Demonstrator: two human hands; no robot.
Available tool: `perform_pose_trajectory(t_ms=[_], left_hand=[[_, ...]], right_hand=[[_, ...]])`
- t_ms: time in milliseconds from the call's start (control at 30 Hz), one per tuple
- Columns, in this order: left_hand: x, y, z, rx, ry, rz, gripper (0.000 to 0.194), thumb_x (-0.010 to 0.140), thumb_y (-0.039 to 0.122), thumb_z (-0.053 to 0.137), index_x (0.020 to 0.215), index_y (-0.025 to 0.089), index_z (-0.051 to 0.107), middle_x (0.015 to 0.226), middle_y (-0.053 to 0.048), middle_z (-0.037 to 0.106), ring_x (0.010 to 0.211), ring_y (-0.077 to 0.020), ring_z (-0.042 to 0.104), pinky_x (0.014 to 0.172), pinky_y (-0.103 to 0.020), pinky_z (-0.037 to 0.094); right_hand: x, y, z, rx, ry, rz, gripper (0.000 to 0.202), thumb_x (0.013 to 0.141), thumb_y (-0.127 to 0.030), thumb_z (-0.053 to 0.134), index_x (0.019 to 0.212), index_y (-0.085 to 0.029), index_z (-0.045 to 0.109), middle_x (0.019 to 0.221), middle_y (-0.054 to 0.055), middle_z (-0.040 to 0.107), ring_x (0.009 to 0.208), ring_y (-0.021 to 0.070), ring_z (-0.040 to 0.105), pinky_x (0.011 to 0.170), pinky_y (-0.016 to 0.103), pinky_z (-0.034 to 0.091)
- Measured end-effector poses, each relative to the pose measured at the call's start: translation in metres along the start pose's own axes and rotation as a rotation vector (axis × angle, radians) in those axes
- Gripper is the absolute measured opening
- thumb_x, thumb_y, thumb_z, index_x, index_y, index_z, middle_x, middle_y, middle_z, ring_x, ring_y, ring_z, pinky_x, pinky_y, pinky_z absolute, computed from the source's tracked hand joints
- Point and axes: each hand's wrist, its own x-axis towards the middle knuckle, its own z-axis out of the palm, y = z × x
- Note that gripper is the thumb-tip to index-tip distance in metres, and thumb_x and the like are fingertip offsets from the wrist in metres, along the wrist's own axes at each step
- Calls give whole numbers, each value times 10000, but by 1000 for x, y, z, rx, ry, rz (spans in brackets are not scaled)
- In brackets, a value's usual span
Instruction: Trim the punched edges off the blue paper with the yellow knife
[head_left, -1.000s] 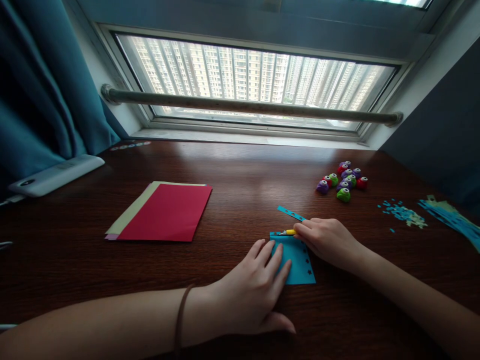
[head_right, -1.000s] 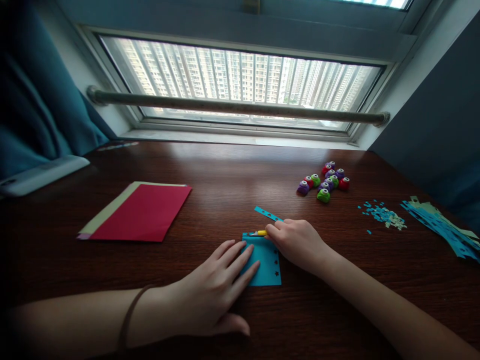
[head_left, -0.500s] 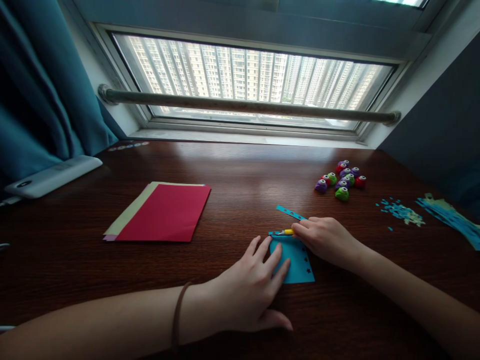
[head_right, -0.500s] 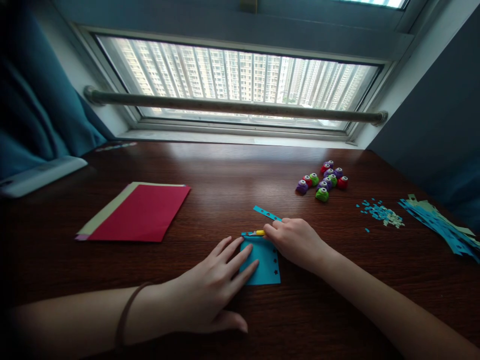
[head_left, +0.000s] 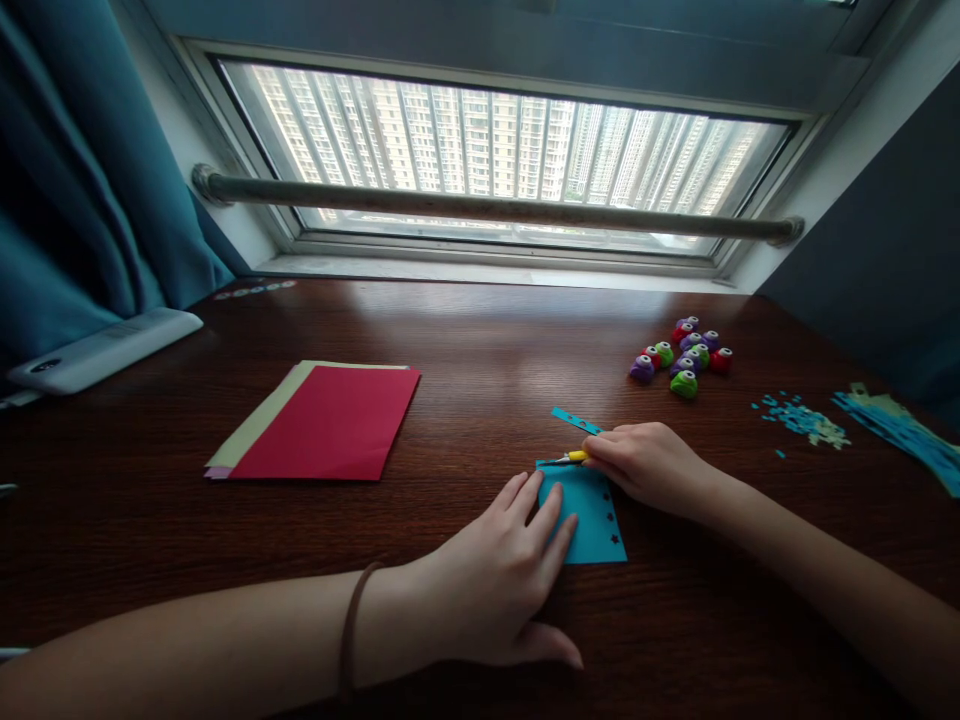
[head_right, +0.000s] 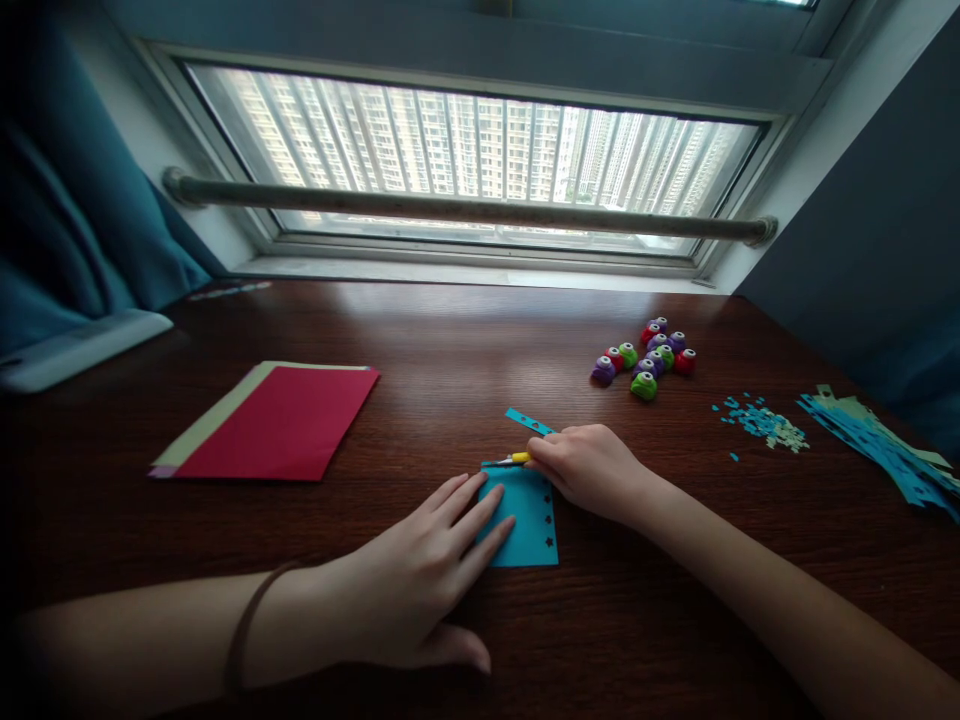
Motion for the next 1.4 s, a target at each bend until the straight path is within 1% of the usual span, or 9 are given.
perform_pose_trajectory(t_ms=[400, 567, 700, 833, 967, 1167, 1267, 1400], left_hand=[[-1, 0, 1, 2, -20, 6, 908, 752, 758, 258, 1263, 21, 401, 1243, -261, 445, 1215, -434, 339, 1034, -522, 232], [1, -1, -3, 1, -39, 15, 867, 776, 732, 262, 1254, 24, 410, 1239, -239, 460, 1220, -417, 339, 1039, -515, 227], [1, -1, -6, 16, -76, 20, 861, 789, 721, 235, 1277, 28, 383, 1272, -244, 428, 1220, -414, 339, 1029, -521, 241], [0, 0, -7, 35, -108, 19, 865, 796, 712, 227, 1309, 25, 335, 1302, -252, 391, 1237, -409, 316, 1029, -516, 246], [0, 1, -8, 45, -129, 26, 869, 797, 710, 228, 1313, 19, 324, 1309, -254, 378, 1243, -416, 299, 1027, -515, 251], [1, 2, -10, 49, -134, 6, 872, 795, 713, 228, 1316, 19, 319, 1316, -250, 365, 1235, -426, 302, 1029, -512, 243], [1, 0, -8, 51, -132, 26, 883, 795, 715, 210, 1317, 10, 313, 1311, -254, 367, 1229, -426, 307, 1030, -516, 236], [0, -1, -7, 53, -126, 59, 884, 800, 711, 171, 1302, 2, 336, 1281, -256, 402, 1191, -408, 362, 1028, -519, 234]], right_hand=[[-1, -4, 0, -95, -11, -25, 164, 933, -261, 400, 822, -196, 503, 761, 8, 611, 690, 163, 562, 576, 274, 278], [-2, -4, 1, -136, 15, -42, 140, 924, -231, 417, 818, -196, 502, 736, 9, 599, 668, 163, 541, 562, 283, 253], [-2, -4, 1, -175, 20, -62, 119, 913, -207, 431, 811, -198, 492, 716, 5, 585, 639, 168, 519, 545, 286, 234], [-3, -4, -1, -207, 16, -70, 121, 913, -214, 431, 802, -203, 476, 694, -1, 569, 617, 172, 508, 533, 286, 223], [-4, -2, 0, -206, 11, -82, 125, 919, -216, 423, 802, -205, 468, 693, -4, 566, 623, 171, 509, 540, 284, 225], [-4, -2, 3, -205, 2, -62, 126, 927, -221, 401, 817, -208, 463, 709, -8, 571, 636, 170, 519, 552, 283, 223], [-4, -3, 4, -178, 6, -32, 143, 936, -246, 384, 824, -209, 465, 738, -14, 582, 668, 166, 533, 560, 281, 226], [-5, -3, 5, -126, -4, 7, 163, 946, -271, 365, 846, -207, 476, 770, -15, 596, 711, 159, 548, 573, 278, 234]])
